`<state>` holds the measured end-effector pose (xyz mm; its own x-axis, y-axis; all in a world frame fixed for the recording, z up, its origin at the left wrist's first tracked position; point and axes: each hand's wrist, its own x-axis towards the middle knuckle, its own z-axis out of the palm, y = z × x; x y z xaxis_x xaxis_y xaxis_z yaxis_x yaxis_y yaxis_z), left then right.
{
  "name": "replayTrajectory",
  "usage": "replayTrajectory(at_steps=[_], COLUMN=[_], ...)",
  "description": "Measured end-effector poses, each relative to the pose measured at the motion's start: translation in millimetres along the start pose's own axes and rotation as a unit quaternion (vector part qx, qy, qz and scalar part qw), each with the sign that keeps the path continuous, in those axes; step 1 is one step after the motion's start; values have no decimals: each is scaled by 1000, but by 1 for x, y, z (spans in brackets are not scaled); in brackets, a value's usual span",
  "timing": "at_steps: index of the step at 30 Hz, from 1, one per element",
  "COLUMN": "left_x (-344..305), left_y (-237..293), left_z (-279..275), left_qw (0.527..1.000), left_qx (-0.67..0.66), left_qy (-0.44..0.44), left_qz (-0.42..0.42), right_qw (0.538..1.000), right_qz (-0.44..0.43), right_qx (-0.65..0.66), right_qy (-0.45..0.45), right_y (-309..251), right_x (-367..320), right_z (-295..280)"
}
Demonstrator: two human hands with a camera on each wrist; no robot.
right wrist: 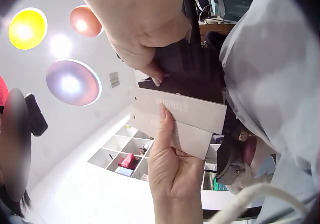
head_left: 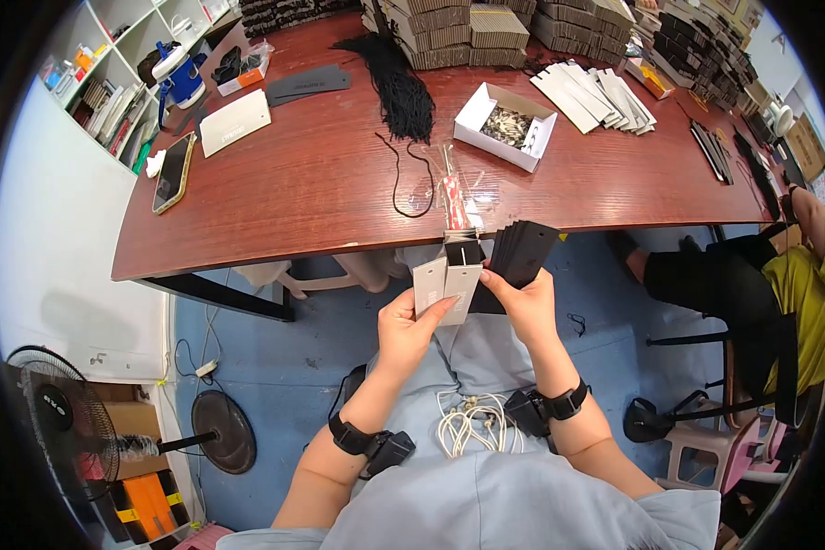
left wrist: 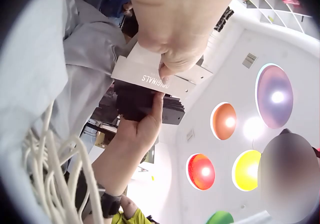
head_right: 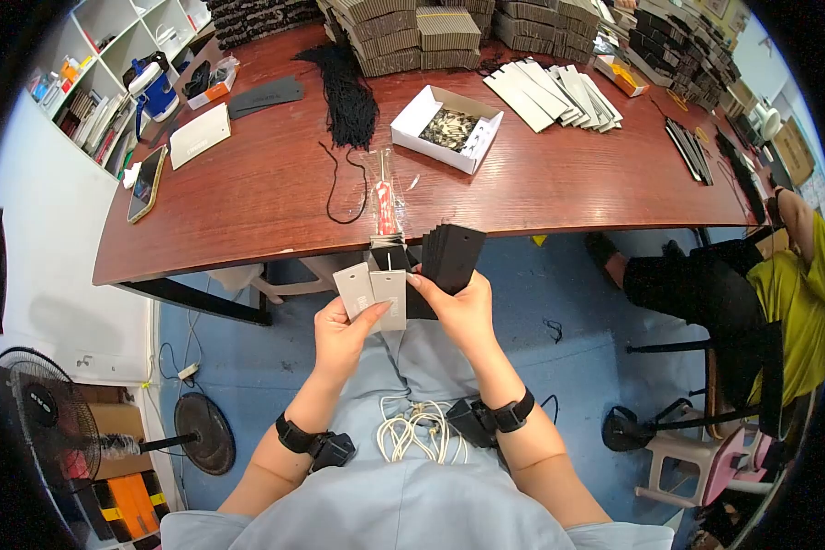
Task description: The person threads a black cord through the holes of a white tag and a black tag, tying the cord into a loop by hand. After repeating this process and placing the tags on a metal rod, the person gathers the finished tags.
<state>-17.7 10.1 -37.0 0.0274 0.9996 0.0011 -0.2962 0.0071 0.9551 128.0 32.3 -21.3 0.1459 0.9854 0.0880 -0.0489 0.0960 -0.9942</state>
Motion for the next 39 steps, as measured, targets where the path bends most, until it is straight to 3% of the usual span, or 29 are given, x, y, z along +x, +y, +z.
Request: replayTrajectory(at_steps=[13,16,17,19,21,23,30,33,39], left_x=[6,11,12,13,13,13,13,14,14], left_y=[-2,0,-1,-4,-6,-6,-9,-12,-15], left_z=[5,6,6,5,4,4,0,1,-2], left_qw=[998,998,998,998,998,998,997,998,997], left_qx=[36,37,32,26,42,31,52,9,45], left_qy=[46,56,57,58,54,52,55,58,55], left_qz=[8,0,3,5,11,12,18,15,28], right_qw=[1000,998,999,999,992,990,993,989,998], right_qz=[20,-7,-15,-40,-17,-1,-3,-42,-16], right_qx=[-1,45,-6,-26,-63,-57,-68,-87,-38], right_qy=[-4,35,46,21,-109,-125,-98,-109,-39], right_y=[-1,-6,-5,-7,-18,-21,-10,-14,-1], right_x=[-1,-1,-2,-7,-14,-18,-10,-12,-14], right_z=[-3,-8,-14,-18,-19,-10,-5,-1,-1])
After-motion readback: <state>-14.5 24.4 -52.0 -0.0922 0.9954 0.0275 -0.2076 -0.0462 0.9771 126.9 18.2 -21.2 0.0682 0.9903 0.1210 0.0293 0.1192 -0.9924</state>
